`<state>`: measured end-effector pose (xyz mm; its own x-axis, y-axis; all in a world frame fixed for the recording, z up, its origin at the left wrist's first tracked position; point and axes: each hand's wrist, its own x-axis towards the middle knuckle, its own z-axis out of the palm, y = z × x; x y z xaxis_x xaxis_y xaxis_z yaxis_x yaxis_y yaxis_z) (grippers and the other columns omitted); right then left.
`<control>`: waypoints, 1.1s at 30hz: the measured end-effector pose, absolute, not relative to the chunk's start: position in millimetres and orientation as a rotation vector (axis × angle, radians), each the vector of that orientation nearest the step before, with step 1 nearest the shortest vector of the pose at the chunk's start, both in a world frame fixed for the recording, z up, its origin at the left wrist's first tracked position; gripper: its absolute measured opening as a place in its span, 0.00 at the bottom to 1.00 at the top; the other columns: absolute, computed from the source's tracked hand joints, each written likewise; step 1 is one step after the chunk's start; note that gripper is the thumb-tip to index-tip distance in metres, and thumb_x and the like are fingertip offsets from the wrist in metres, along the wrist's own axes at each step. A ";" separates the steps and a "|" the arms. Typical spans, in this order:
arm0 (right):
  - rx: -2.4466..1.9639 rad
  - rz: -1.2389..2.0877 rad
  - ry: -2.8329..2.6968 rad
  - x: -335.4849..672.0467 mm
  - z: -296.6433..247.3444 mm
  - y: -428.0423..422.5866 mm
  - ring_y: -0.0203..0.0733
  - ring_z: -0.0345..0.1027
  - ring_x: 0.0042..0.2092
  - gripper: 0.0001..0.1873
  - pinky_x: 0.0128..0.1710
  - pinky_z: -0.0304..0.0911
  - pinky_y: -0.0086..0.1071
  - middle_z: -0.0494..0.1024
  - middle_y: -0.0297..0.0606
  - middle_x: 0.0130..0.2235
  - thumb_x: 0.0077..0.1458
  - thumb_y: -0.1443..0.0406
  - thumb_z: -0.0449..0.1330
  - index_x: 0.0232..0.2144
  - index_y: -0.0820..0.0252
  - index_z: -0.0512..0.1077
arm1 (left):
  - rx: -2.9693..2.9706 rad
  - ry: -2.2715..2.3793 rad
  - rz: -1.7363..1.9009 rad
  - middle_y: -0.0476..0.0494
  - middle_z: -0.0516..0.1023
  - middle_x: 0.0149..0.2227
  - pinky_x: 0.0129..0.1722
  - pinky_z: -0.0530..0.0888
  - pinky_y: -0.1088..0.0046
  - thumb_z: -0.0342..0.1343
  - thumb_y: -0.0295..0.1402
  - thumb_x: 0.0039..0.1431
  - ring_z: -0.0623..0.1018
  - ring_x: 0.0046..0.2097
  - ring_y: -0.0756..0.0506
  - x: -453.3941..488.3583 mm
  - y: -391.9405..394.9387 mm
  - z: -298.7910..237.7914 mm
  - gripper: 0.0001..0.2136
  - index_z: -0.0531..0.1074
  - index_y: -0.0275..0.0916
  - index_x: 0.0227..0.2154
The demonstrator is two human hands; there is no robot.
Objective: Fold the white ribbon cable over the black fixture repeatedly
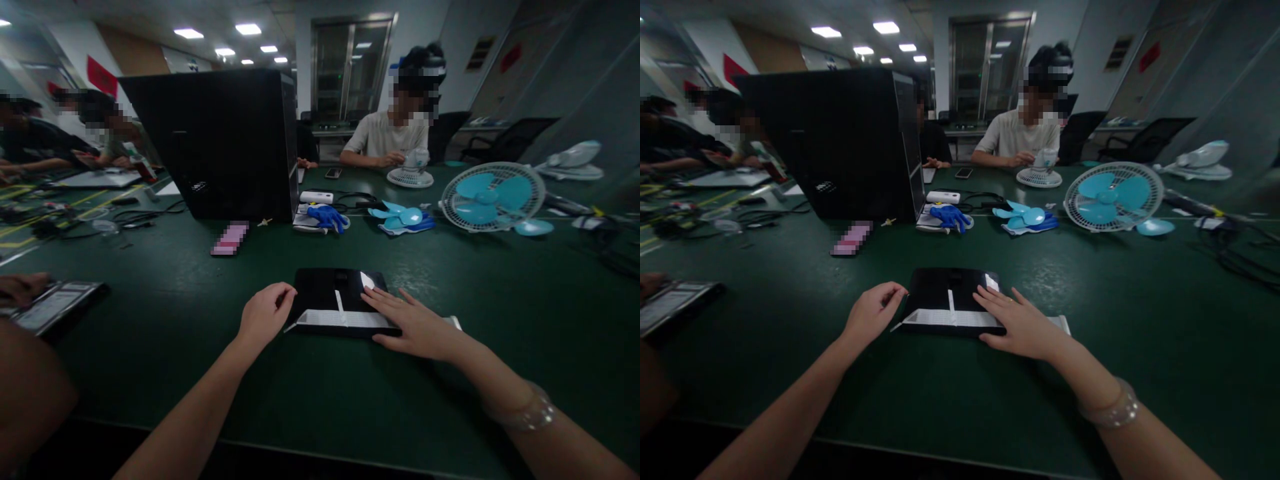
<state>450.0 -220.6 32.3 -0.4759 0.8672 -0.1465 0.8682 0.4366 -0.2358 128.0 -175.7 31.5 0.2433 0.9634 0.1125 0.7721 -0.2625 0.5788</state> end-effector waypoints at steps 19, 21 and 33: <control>1.765 -0.282 2.511 459.7 34.6 -217.0 0.59 0.48 0.66 0.45 0.63 0.36 0.65 0.50 0.48 0.68 0.58 0.42 0.49 0.69 0.58 0.47 | 2.105 1.580 0.598 0.48 0.78 0.35 0.29 0.68 0.73 0.44 0.42 0.66 0.75 0.33 0.46 125.3 -174.9 29.4 0.15 0.74 0.43 0.40; 1.839 -0.242 2.425 470.1 34.4 -214.0 0.59 0.48 0.66 0.45 0.63 0.36 0.64 0.50 0.48 0.68 0.58 0.41 0.48 0.69 0.59 0.48 | 2.121 1.566 0.608 0.48 0.78 0.35 0.30 0.68 0.73 0.44 0.42 0.66 0.75 0.33 0.46 124.8 -174.4 28.6 0.15 0.74 0.43 0.40; 2.716 -0.135 1.464 564.2 24.1 -191.6 0.67 0.49 0.65 0.44 0.60 0.39 0.67 0.54 0.60 0.66 0.59 0.45 0.42 0.66 0.69 0.54 | 2.115 1.575 0.572 0.48 0.77 0.33 0.28 0.68 0.72 0.43 0.43 0.66 0.75 0.31 0.46 124.4 -175.0 29.0 0.16 0.74 0.44 0.40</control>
<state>564.2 -191.6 24.1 0.5474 0.8307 -0.1018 0.8353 -0.5498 0.0053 124.4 -175.0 29.0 0.2660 0.9617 0.0657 0.7798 -0.2548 0.5718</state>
